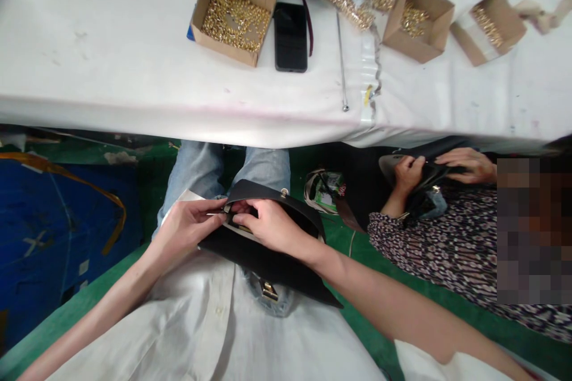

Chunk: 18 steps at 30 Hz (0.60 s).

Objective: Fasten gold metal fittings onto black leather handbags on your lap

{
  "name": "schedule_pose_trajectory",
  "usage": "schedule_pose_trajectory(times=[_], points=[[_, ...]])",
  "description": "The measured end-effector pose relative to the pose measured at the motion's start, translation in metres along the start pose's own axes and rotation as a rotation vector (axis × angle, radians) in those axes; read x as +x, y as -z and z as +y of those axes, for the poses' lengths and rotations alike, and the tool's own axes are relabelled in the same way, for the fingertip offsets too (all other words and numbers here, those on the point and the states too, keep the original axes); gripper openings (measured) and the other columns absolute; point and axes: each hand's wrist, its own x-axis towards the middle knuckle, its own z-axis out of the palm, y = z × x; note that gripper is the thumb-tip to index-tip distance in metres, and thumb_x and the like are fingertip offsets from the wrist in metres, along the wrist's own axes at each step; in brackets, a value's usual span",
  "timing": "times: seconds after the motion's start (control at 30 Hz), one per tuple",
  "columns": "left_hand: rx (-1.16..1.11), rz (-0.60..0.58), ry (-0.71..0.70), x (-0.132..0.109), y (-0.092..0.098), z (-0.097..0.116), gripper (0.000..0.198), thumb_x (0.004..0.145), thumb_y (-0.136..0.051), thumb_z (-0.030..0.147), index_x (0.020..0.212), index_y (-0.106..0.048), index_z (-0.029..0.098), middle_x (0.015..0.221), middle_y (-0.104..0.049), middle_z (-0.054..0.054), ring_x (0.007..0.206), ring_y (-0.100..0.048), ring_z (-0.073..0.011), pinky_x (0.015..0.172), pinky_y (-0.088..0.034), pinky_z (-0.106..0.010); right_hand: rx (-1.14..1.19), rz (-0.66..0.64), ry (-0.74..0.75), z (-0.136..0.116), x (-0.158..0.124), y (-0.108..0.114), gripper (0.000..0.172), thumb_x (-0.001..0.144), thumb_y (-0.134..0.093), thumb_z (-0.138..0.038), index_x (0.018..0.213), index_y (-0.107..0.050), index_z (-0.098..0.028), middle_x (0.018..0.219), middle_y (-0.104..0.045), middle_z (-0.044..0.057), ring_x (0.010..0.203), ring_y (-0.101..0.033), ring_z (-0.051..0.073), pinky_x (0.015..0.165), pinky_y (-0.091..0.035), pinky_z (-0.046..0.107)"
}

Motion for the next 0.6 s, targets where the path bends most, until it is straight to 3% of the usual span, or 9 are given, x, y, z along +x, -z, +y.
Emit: schedule_pose_trajectory(times=[0.27,0.43,0.6], points=[[-0.046,0.024,0.053,0.001,-0.003,-0.013,0.040,0.100,-0.080,0.028,0.139,-0.083,0.020,0.125,-0.086,-0.001,0.111,-0.085,-0.0268,0.092,-0.070,-0.031,-0.058,-0.179,-0.072,0.001,0.004,0.011,0.018,0.102,-0.076,-0.020,0.117,-0.085,-0.026,0.123,-0.084,-0.002,0.115,-0.076,0.024,0.104,-0.051,0.035],[-0.082,0.001,0.077,0.003,-0.003,-0.020,0.045,0.096,-0.085,0.033,0.139,-0.083,0.019,0.126,-0.086,-0.004,0.113,-0.085,-0.0275,0.092,-0.069,-0.031,-0.080,-0.139,-0.082,0.003,0.001,0.007,0.011,0.101,-0.078,-0.019,0.106,-0.086,-0.026,0.110,-0.084,-0.004,0.105,-0.076,0.021,0.096,-0.051,0.032],[-0.195,0.010,0.072,0.001,-0.004,-0.029,0.047,0.094,-0.088,0.042,0.135,-0.084,0.017,0.117,-0.088,-0.007,0.107,-0.085,-0.0279,0.082,-0.066,-0.029,-0.161,-0.093,0.045,0.001,-0.011,0.006,0.024,0.109,-0.065,-0.015,0.113,-0.085,-0.028,0.116,-0.084,-0.003,0.108,-0.076,0.021,0.099,-0.051,0.033]])
